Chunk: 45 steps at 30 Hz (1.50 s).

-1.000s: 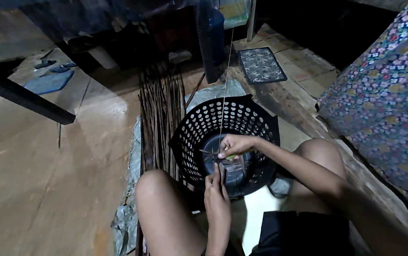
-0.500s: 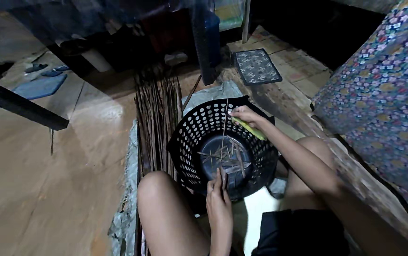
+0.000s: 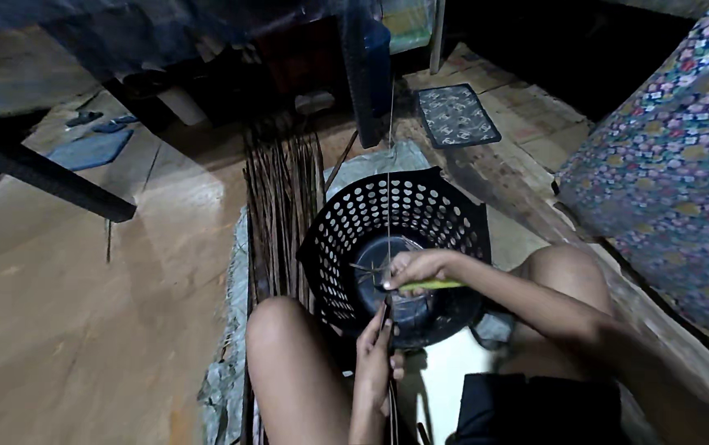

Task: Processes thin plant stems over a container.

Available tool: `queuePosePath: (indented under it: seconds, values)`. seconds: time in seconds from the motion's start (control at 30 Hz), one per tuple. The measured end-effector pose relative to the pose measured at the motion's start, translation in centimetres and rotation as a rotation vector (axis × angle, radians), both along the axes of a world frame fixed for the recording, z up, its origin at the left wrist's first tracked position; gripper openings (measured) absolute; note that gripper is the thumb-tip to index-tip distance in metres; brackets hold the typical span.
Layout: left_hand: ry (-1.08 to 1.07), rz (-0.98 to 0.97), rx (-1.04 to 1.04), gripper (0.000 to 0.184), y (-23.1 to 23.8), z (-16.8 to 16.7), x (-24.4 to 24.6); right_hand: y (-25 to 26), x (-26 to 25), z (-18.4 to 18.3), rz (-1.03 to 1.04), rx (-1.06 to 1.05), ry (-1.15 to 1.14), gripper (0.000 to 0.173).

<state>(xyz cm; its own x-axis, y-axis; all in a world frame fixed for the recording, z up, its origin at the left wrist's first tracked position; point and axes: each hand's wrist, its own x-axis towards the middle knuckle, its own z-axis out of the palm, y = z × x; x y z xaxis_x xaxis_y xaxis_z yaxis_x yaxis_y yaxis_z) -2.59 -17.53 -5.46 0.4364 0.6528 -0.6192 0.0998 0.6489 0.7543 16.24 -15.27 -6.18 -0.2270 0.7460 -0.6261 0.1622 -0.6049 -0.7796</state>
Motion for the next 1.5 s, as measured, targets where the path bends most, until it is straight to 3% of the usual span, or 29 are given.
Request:
queuePosePath:
  seconds: [0.3, 0.63, 0.7, 0.73, 0.8, 0.87, 0.97, 1.03, 1.1, 1.23, 1.33, 1.5]
  values:
    - [0.001, -0.054, -0.068, 0.036, -0.7, -0.4, 0.3, 1.3, 4.2, -0.3, -0.352, -0.001, -0.131, 0.022]
    - [0.008, -0.144, -0.063, 0.036, -1.6, -0.4, 0.2, 2.2, 13.9, -5.4, -1.076, 0.075, -0.137, 0.026]
    - [0.032, -0.142, -0.008, 0.038, -1.4, -0.4, 0.3, 1.7, 13.1, -4.8, -0.877, 0.089, -0.235, 0.024]
    - [0.054, -0.135, 0.041, 0.037, -1.4, -0.5, 0.4, 1.4, 12.3, -4.5, -0.621, 0.088, -0.35, 0.023]
    - [0.101, -0.139, 0.178, 0.036, -1.3, -0.6, 0.7, 1.3, 10.1, -2.8, -0.063, -0.003, -0.514, 0.038]
    - [0.142, -0.135, 0.32, 0.036, -1.1, -1.0, 0.8, 1.1, 7.1, -2.0, 0.159, -0.061, -0.505, 0.047]
    - [0.201, -0.079, 0.499, 0.039, -0.8, -1.2, 1.1, -0.7, 2.8, -1.2, 0.016, 0.036, -0.309, 0.036]
    - [0.156, -0.035, 0.566, 0.046, -0.4, -0.9, 1.3, -2.2, 0.4, 0.3, -0.112, 0.1, -0.091, 0.03]
    - [0.063, 0.0, 0.589, 0.051, -0.1, -0.8, 1.3, -3.8, -1.9, 1.3, -0.127, 0.205, -0.057, 0.024]
    - [-0.09, 0.049, 0.609, 0.057, 0.1, -0.8, 1.0, -5.2, -5.0, 1.7, -0.043, 0.401, -0.228, 0.019]
    - [-0.116, 0.098, 0.744, 0.046, 0.9, -0.4, 0.4, -4.7, -4.8, 2.2, 0.108, 0.486, -0.429, 0.023]
    - [-0.035, 0.087, 1.349, 0.029, 2.2, 0.7, -2.3, -3.6, -3.4, 3.4, 0.217, 0.491, -0.67, 0.028]
